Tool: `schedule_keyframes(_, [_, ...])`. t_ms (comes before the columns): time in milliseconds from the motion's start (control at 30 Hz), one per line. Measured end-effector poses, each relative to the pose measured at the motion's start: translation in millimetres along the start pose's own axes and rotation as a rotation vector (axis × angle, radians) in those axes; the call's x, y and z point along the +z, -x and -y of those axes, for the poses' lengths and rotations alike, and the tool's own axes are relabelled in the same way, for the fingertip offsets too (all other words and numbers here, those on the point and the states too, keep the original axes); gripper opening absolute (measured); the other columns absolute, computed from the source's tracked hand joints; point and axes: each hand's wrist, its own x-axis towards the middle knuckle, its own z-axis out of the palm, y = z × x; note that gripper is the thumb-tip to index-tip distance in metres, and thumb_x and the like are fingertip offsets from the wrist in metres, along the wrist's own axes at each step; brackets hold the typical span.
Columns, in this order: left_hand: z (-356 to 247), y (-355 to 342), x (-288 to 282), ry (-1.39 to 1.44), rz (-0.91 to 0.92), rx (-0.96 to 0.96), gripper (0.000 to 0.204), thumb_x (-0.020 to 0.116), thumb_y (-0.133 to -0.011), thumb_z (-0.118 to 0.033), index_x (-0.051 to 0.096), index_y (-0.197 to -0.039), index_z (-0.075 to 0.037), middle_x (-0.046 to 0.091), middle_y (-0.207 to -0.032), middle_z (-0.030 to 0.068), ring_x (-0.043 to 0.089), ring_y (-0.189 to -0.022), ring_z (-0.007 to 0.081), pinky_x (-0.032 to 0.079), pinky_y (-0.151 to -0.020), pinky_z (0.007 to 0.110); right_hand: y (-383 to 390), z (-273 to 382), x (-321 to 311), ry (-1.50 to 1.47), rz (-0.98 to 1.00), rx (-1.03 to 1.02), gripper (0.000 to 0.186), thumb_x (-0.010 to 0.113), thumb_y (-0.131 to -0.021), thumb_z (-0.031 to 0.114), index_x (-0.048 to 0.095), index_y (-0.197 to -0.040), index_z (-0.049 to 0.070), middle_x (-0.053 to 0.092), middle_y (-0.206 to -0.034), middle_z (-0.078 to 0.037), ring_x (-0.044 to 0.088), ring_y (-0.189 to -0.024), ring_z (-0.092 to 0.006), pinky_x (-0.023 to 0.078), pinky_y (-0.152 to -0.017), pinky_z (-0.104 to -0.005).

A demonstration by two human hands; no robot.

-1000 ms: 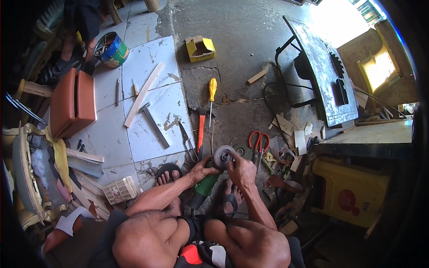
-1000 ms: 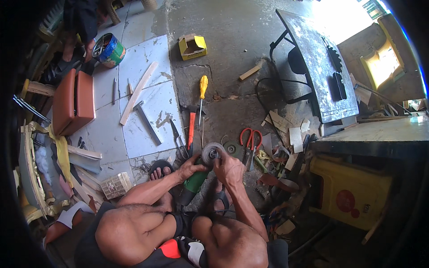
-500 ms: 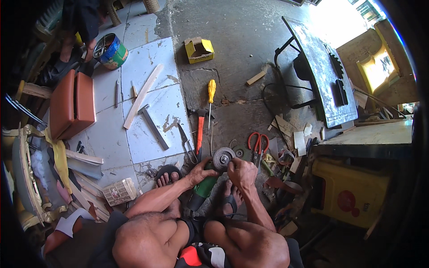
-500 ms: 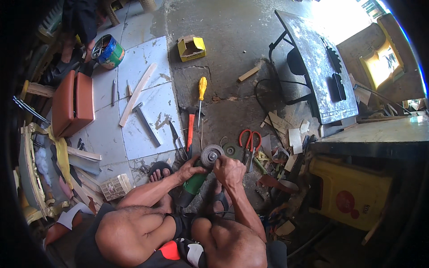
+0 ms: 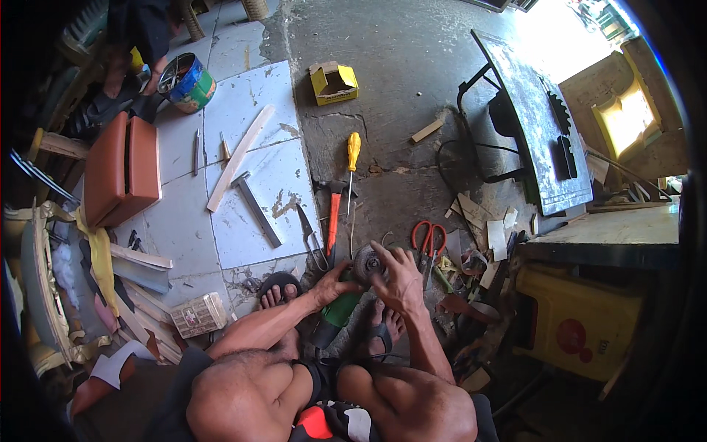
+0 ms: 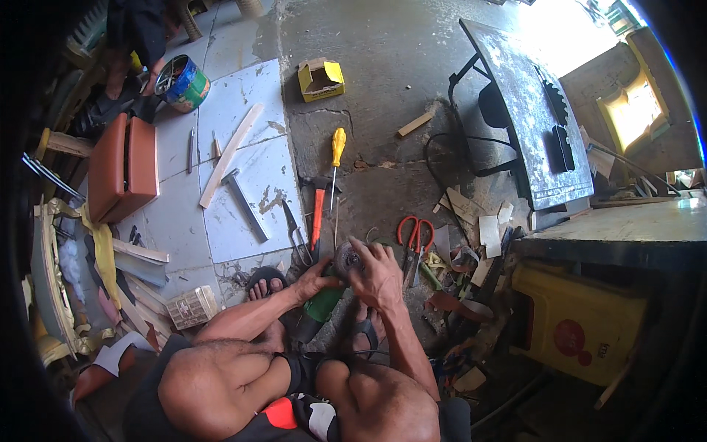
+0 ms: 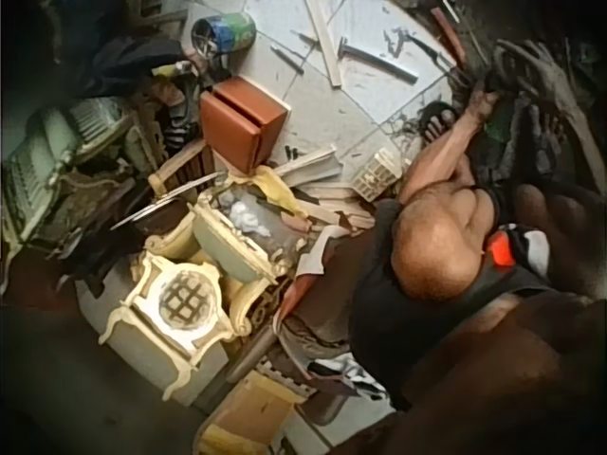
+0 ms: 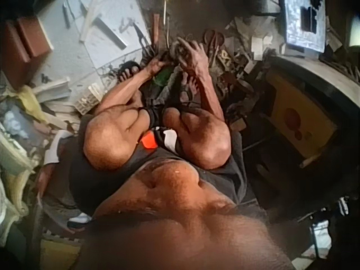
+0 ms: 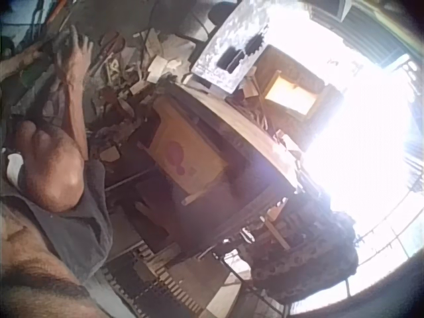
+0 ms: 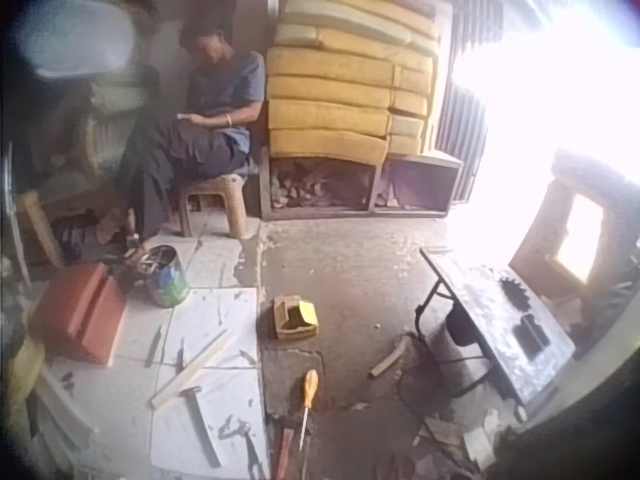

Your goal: The person uses an angle grinder to sharpen the edge of a metal blade while holding the tool and the blade by hand.

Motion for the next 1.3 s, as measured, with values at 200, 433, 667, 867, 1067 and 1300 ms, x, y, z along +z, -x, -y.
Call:
schedule_keyframes(200, [21, -7, -5, 0.008, 0.003, 0.035, 0.095, 0.088, -0.075, -0.031, 0.042, -0.153, -0.002, 0.064, -0.130, 0.0154, 0.061, -0.122, 0.0243, 0.048, -0.105, 0.035, -8, -5, 15, 0.004, 0.018, 0.101, 0.053, 0.073, -0.091, 0.033, 0.063, -0.141, 0.019, 0.066, -0.124, -0.020, 0.064, -0.119, -0.0405, 0.054, -0.095, -0.0493])
schedule_keyframes(433, [14, -5, -6, 0.005, -0.023, 0.026, 0.091, 0.087, -0.076, -0.029, 0.043, -0.151, -0.002, 0.065, -0.129, 0.0139, 0.062, -0.120, 0.0240, 0.048, -0.105, 0.035, -5, -5, 27, 0.004, -0.055, 0.032, 0.067, 0.073, -0.092, 0.037, 0.054, -0.148, 0.006, 0.059, -0.137, -0.026, 0.057, -0.127, -0.0445, 0.050, -0.105, -0.0509])
schedule_keyframes(667, [45, -20, -12, 0.005, 0.041, 0.148, 0.073, 0.085, -0.082, -0.021, 0.051, -0.144, -0.005, 0.066, -0.129, 0.0116, 0.063, -0.118, 0.0201, 0.051, -0.100, 0.035, -9, 7, 42, 0.020, 0.023, 0.200, 0.083, 0.081, -0.082, 0.040, 0.050, -0.148, 0.001, 0.053, -0.135, -0.031, 0.053, -0.125, -0.0478, 0.046, -0.107, -0.0529])
schedule_keyframes(867, [74, -35, -15, -0.239, -0.034, 0.364, 0.069, 0.084, -0.085, -0.021, 0.052, -0.144, -0.007, 0.067, -0.127, 0.0112, 0.066, -0.113, 0.0201, 0.054, -0.097, 0.036, -7, 17, 49, 0.027, -0.032, 0.257, 0.082, 0.081, -0.082, 0.038, 0.049, -0.147, 0.001, 0.053, -0.134, -0.032, 0.053, -0.123, -0.0472, 0.046, -0.106, -0.0532])
schedule_keyframes(1067, [-17, 10, 3, 0.226, 0.036, 0.171, 0.067, 0.077, -0.091, -0.020, 0.046, -0.150, -0.009, 0.065, -0.129, 0.0104, 0.067, -0.110, 0.0196, 0.055, -0.098, 0.035, -5, 1, 20, -0.912, -0.296, 0.359, 0.088, 0.077, -0.093, 0.043, 0.035, -0.160, 0.005, 0.049, -0.150, -0.024, 0.056, -0.130, -0.0366, 0.049, -0.108, -0.0402])
schedule_keyframes(1300, [-100, -1, 36, -0.329, 0.007, 0.672, 0.077, 0.063, -0.103, -0.043, 0.030, -0.157, 0.001, 0.052, -0.145, 0.0272, 0.050, -0.138, 0.0398, 0.039, -0.116, 0.047, 27, -8, 44, -1.806, 0.399, 0.383, 0.075, 0.064, -0.096, 0.056, 0.047, -0.146, 0.003, 0.068, -0.126, -0.022, 0.070, -0.110, -0.0309, 0.059, -0.095, -0.0444])
